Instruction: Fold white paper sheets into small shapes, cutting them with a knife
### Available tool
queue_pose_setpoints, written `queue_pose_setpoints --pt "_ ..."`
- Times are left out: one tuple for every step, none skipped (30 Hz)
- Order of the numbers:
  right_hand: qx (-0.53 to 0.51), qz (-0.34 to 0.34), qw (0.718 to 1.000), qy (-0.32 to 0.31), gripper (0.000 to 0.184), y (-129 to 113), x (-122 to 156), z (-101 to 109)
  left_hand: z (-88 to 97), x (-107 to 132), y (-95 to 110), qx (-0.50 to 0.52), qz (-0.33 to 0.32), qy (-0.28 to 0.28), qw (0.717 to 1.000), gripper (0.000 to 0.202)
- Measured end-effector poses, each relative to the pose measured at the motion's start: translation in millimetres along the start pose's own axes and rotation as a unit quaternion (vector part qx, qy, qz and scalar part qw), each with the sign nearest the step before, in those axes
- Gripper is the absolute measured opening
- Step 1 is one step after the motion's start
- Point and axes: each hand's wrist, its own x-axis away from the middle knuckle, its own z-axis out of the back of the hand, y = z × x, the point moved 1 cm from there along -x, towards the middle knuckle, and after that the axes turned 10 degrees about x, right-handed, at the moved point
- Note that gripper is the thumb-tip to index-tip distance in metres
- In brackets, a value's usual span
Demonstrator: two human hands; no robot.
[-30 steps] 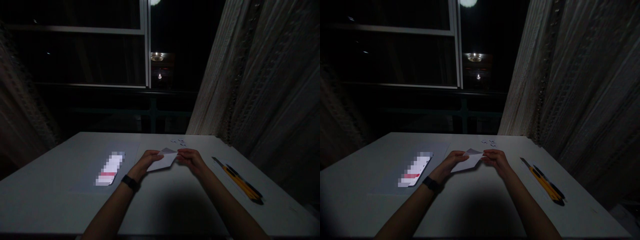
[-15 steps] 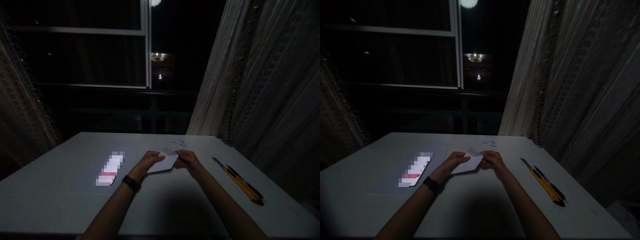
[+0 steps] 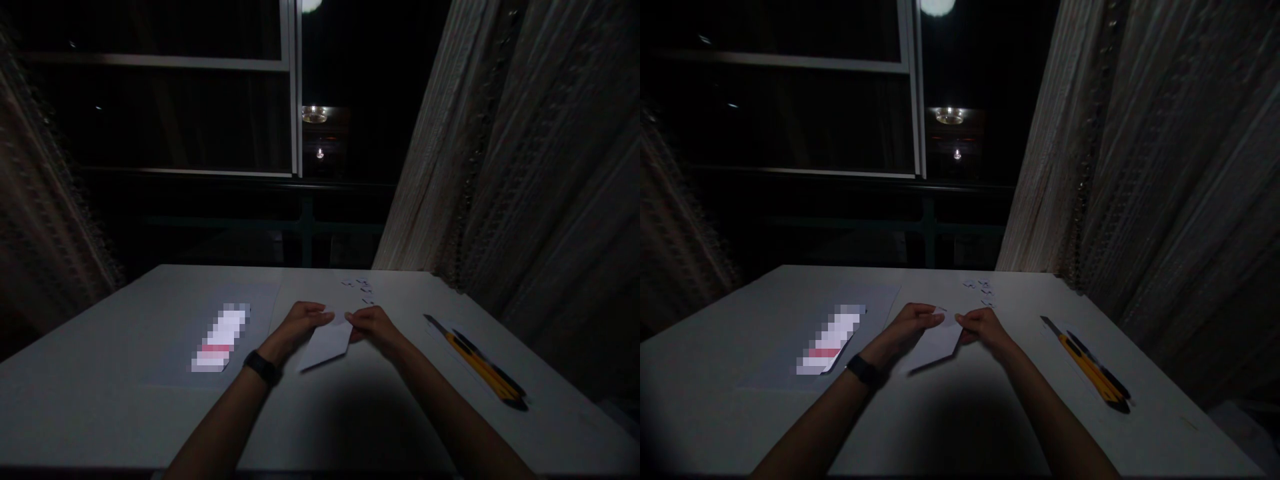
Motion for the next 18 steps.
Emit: queue_pose_setpoints --pt "0.010 -0.001 1.000 -0.013 0.043 0 1 -2 0.3 -1 -1 -0.011 -0.011 0.010 1.000 0.035" --pt "0.016 0.001 1.000 -0.021 0.043 0 1 -3 0.8 -2 -1 -0.023 -0.018 0.019 0.999 0.035" --pt "0.020 0.003 0.999 -0.025 0.043 1 2 -5 1.3 -3 -2 -0.034 -0.024 0.028 0.999 0.034" --pt "0.023 0.006 0.999 -0.027 0.043 1 2 -6 1.9 -3 -3 -0.043 -0.031 0.038 0.998 0.033" --pt "0.022 0.008 0.999 -0.027 0.043 1 2 -7 2.5 -4 -4 -0.049 -0.038 0.050 0.997 0.033" --pt "0.019 0.010 0.999 -0.028 0.043 2 2 -8 2.8 -5 -4 -0.052 -0.046 0.063 0.996 0.032" --pt "0.015 0.013 0.999 -0.030 0.043 3 2 -9 3.0 -5 -4 -0.051 -0.052 0.076 0.994 0.032" --pt "0.011 0.016 0.999 -0.034 0.042 3 3 -10 2.8 -6 -5 -0.048 -0.059 0.087 0.993 0.032" --pt "0.007 0.018 0.999 -0.040 0.042 4 3 -12 2.3 -6 -4 -0.042 -0.065 0.095 0.992 0.033" --pt "0.004 0.019 0.999 -0.049 0.042 5 3 -14 1.6 -6 -4 -0.036 -0.072 0.101 0.992 0.034" --pt "0.002 0.018 0.998 -0.061 0.044 6 3 -16 0.8 -6 -4 -0.031 -0.079 0.108 0.991 0.034" --pt "0.001 0.014 0.997 -0.073 0.045 7 4 -19 0.1 -6 -3 -0.027 -0.087 0.117 0.989 0.035" --pt "-0.002 0.012 0.996 -0.083 0.047 8 4 -21 -0.7 -6 -3 -0.026 -0.096 0.128 0.987 0.035" --pt "-0.008 0.012 0.996 -0.084 0.047 9 4 -23 -1.4 -6 -3 -0.025 -0.105 0.139 0.984 0.035" --pt "-0.016 0.013 0.997 -0.075 0.046 10 4 -25 -2.0 -6 -2 -0.024 -0.113 0.149 0.982 0.034" --pt "-0.026 0.015 0.998 -0.059 0.045 11 3 -26 -2.5 -6 -2 -0.020 -0.120 0.154 0.981 0.034" --pt "-0.037 0.018 0.998 -0.038 0.044 12 2 -26 -3.0 -6 -3 -0.013 -0.123 0.154 0.980 0.035" --pt "-0.048 0.020 0.998 -0.019 0.043 12 2 -26 -3.4 -6 -3 -0.004 -0.122 0.149 0.981 0.036"
